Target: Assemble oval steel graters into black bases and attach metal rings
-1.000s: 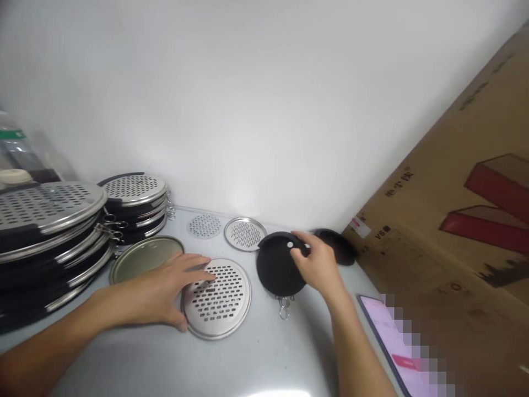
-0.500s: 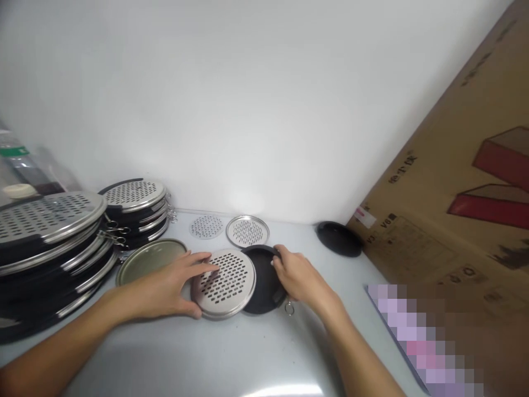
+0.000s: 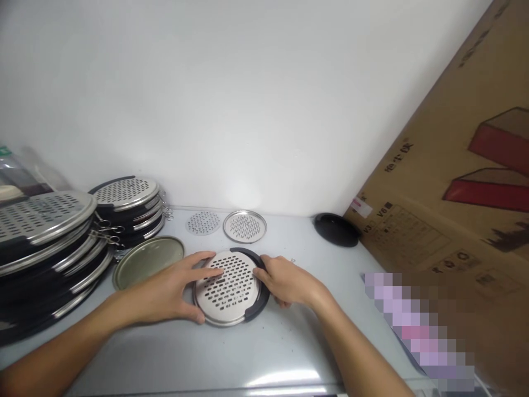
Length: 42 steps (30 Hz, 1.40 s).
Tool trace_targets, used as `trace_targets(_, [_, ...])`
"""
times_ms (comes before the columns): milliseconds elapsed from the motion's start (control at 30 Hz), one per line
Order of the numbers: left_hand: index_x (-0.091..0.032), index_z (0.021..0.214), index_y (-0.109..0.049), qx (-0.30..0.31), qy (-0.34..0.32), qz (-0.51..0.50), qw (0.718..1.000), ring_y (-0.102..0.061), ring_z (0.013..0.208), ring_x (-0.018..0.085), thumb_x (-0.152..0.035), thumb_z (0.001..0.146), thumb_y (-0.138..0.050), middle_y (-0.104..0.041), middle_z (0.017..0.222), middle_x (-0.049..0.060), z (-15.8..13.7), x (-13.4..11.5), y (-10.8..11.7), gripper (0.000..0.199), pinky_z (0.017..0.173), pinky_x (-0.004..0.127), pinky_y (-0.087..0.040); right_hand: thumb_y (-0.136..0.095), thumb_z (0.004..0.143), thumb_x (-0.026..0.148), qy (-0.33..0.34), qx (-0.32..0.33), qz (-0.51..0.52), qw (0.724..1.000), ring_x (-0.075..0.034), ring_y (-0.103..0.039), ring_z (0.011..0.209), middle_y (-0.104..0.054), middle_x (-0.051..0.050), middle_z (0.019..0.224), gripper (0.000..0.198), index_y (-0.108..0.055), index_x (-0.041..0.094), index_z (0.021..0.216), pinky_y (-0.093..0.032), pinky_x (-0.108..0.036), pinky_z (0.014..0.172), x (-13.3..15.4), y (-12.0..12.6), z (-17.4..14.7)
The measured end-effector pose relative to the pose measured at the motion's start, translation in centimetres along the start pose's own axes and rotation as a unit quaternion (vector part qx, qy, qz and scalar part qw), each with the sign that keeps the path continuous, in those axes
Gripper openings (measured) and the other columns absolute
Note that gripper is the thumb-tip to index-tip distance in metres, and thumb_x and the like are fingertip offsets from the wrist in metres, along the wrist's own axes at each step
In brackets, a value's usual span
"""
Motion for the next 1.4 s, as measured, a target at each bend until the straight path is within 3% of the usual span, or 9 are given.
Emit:
trace_targets(200, [-0.038, 0.133, -0.054, -0.029, -0.015, -0.007, 0.999, -0.035, 0.136, 0.033, -0.059, 0.06, -0.079, -0.034, 0.149, 0.005, 0.3, -0.5, -0.9, 0.08, 0.11, 0.047, -0.034, -0.033, 0.093, 0.061, 0.006, -0.002, -0.012, 1.0, -0.015, -0.056, 0.038, -0.056, 0.001, 0.054, 0.047, -0.052, 0.017, 0.095, -0.043, -0.024, 0.041, 0.9, -0.2, -0.1])
trace_targets(367, [-0.039, 0.134, -0.052, -0.038, -0.012, -0.023, 0.999, -0.034, 0.135, 0.034, -0.06, 0.058, -0.081, -0.034, 0.148, 0.005, 0.3, -0.4, -1.6, 0.084, 0.108, 0.048, -0.036, -0.035, 0.092, 0.063, 0.011, 0.011, -0.015, 1.0, -0.013, -0.056, 0.041, -0.065, -0.004, 0.07, 0.053, -0.054, 0.015, 0.106, -0.042, -0.025, 0.042, 1.6, -0.4, -0.3])
trace_targets(533, [-0.04, 0.138, -0.046, -0.018, -0.029, -0.021, 0.999, -0.026, 0.138, 0.039, -0.061, 0.058, -0.08, -0.029, 0.151, 0.007, 0.4, -0.1, -1.5, 0.09, 0.108, 0.054, -0.033, -0.058, 0.078, 0.066, 0.051, 0.001, -0.033, 0.998, -0.021, -0.065, 0.071, -0.068, -0.009, 0.094, 0.07, -0.05, 0.018, 0.128, -0.049, -0.028, 0.06, 2.5, 0.1, -0.9])
trace_targets(700, [-0.043, 0.142, -0.038, -0.002, -0.042, 0.013, 0.999, -0.023, 0.14, 0.037, -0.05, 0.058, -0.084, -0.027, 0.153, 0.005, 0.1, -0.5, -1.3, 0.096, 0.109, 0.053, -0.031, -0.079, 0.057, 0.061, 0.095, -0.058, -0.08, 0.991, -0.033, -0.053, 0.113, -0.046, -0.013, 0.135, 0.106, -0.033, 0.028, 0.147, -0.047, -0.039, 0.092, 2.7, 1.3, -1.9])
trace_targets(1000, [-0.039, 0.141, -0.042, -0.041, -0.04, -0.014, 0.998, -0.031, 0.137, 0.036, -0.046, 0.059, -0.085, -0.039, 0.148, 0.006, 0.3, -0.1, -0.2, 0.093, 0.11, 0.052, -0.03, -0.088, 0.042, 0.049, 0.122, 0.028, -0.108, 0.986, -0.044, -0.009, 0.142, -0.004, -0.01, 0.159, 0.132, -0.017, 0.035, 0.151, -0.033, -0.052, 0.108, 2.9, -2.1, -1.3])
trace_targets(1100, [-0.034, 0.14, -0.044, -0.079, -0.053, -0.054, 0.994, -0.041, 0.132, 0.033, -0.049, 0.059, -0.084, -0.048, 0.143, 0.007, 0.4, -0.3, 1.1, 0.091, 0.11, 0.049, -0.032, -0.085, 0.051, 0.05, 0.152, -0.008, -0.09, 0.984, -0.039, -0.027, 0.138, -0.01, -0.011, 0.158, 0.122, -0.018, 0.031, 0.152, -0.038, -0.046, 0.105, 4.1, -2.4, -1.7])
trace_targets(1233, [-0.031, 0.138, -0.047, -0.137, 0.027, -0.144, 0.98, -0.054, 0.12, 0.032, -0.047, 0.067, -0.079, -0.06, 0.131, 0.009, 0.5, 0.5, 2.4, 0.079, 0.102, 0.046, -0.04, -0.072, 0.073, 0.046, 0.192, -0.109, -0.031, 0.975, -0.028, -0.056, 0.113, -0.052, -0.01, 0.136, 0.075, -0.044, 0.027, 0.139, -0.045, -0.037, 0.093, 6.1, -1.0, -2.3])
trace_targets(1300, [-0.03, 0.137, -0.048, -0.168, 0.068, -0.185, 0.966, -0.057, 0.117, 0.031, -0.043, 0.069, -0.078, -0.065, 0.123, 0.008, 0.6, 1.1, 2.6, 0.075, 0.1, 0.045, -0.042, -0.066, 0.08, 0.045, 0.185, -0.158, 0.011, 0.97, -0.024, -0.062, 0.097, -0.066, -0.007, 0.113, 0.053, -0.055, 0.025, 0.128, -0.048, -0.034, 0.084, 6.4, -0.2, -2.3])
trace_targets(1400, [-0.027, 0.132, -0.053, -0.217, 0.077, -0.221, 0.948, -0.06, 0.114, 0.028, -0.037, 0.073, -0.074, -0.069, 0.115, 0.006, 0.8, 1.5, 2.8, 0.064, 0.101, 0.043, -0.042, -0.061, 0.085, 0.049, 0.156, -0.18, 0.106, 0.965, -0.021, -0.064, 0.085, -0.07, -0.004, 0.098, 0.043, -0.06, 0.022, 0.118, -0.049, -0.032, 0.076, 5.9, 0.5, -1.8])
Point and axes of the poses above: each hand's wrist, its own z-axis towards the middle knuckle, its own y-axis out of the back of the hand, x = y × z, the point moved 6 cm from there along z, towards the middle knuckle
